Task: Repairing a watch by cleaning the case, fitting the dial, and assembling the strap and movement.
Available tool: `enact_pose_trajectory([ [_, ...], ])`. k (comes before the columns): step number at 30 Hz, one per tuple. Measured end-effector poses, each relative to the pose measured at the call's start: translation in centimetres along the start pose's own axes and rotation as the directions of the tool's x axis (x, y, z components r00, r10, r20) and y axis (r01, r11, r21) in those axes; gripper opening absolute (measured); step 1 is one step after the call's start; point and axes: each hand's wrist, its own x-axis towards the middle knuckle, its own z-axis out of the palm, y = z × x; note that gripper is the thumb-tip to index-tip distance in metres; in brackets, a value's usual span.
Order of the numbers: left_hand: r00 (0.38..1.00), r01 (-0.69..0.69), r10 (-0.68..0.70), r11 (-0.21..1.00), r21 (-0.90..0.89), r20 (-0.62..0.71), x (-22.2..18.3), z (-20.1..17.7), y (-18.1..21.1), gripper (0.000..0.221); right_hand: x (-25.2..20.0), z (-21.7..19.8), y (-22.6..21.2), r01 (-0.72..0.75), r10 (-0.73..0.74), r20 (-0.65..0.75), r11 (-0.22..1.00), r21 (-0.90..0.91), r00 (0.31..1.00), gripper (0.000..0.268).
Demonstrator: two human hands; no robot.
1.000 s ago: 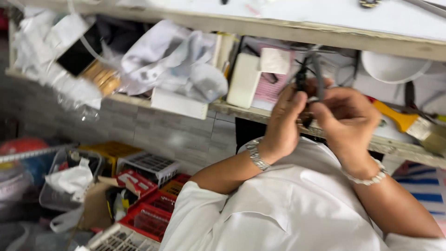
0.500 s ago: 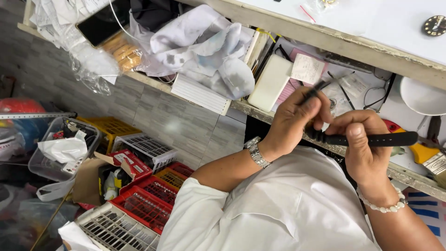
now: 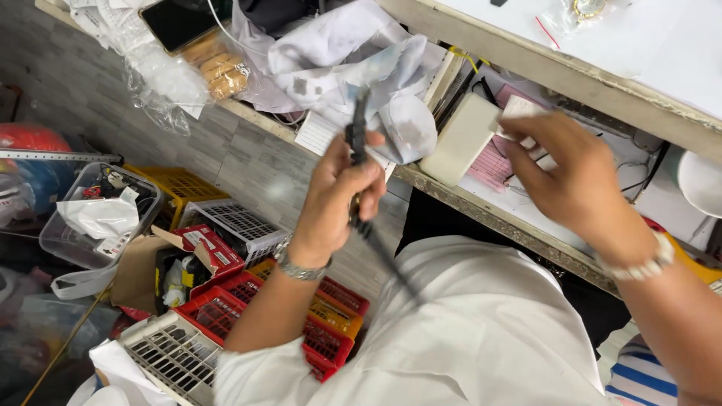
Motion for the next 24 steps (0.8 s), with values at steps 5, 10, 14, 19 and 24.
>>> enact_pose_trajectory([
  [5, 0.953, 0.3, -0.302, 0.947, 0.118, -0.005, -4.1, 0.6, 1.1, 0.067, 8.9, 6.9, 2.2, 0.097, -0.093, 0.027, 0.963, -0.251, 0.995, 0.053],
  [10, 0.987, 0.138, -0.153, 0.967, 0.215, 0.053, -6.1, 0.0, 3.9, 0.096, 10.9, 11.9, 4.6, 0.161, -0.189, -0.006, 0.854, -0.495, 0.982, 0.015],
  [14, 0.954, 0.127, -0.262, 0.794, 0.594, 0.147, -4.6, 1.7, 8.4, 0.082, 8.0, 6.8, 2.0, 0.191, -0.205, -0.058, 0.963, -0.192, 0.977, 0.01],
  [19, 0.928, -0.018, -0.313, 0.501, 0.865, 0.2, -0.5, 4.3, 10.2, 0.106, 2.1, -0.8, -0.5, -0.061, 0.064, -0.001, 0.962, 0.266, 0.998, 0.016],
  [24, 0.983, -0.087, 0.012, 0.907, 0.412, 0.183, 3.1, 7.5, 5.7, 0.089, -7.3, -1.4, 2.9, -0.263, 0.421, -0.299, 0.854, 0.448, 0.856, 0.022],
])
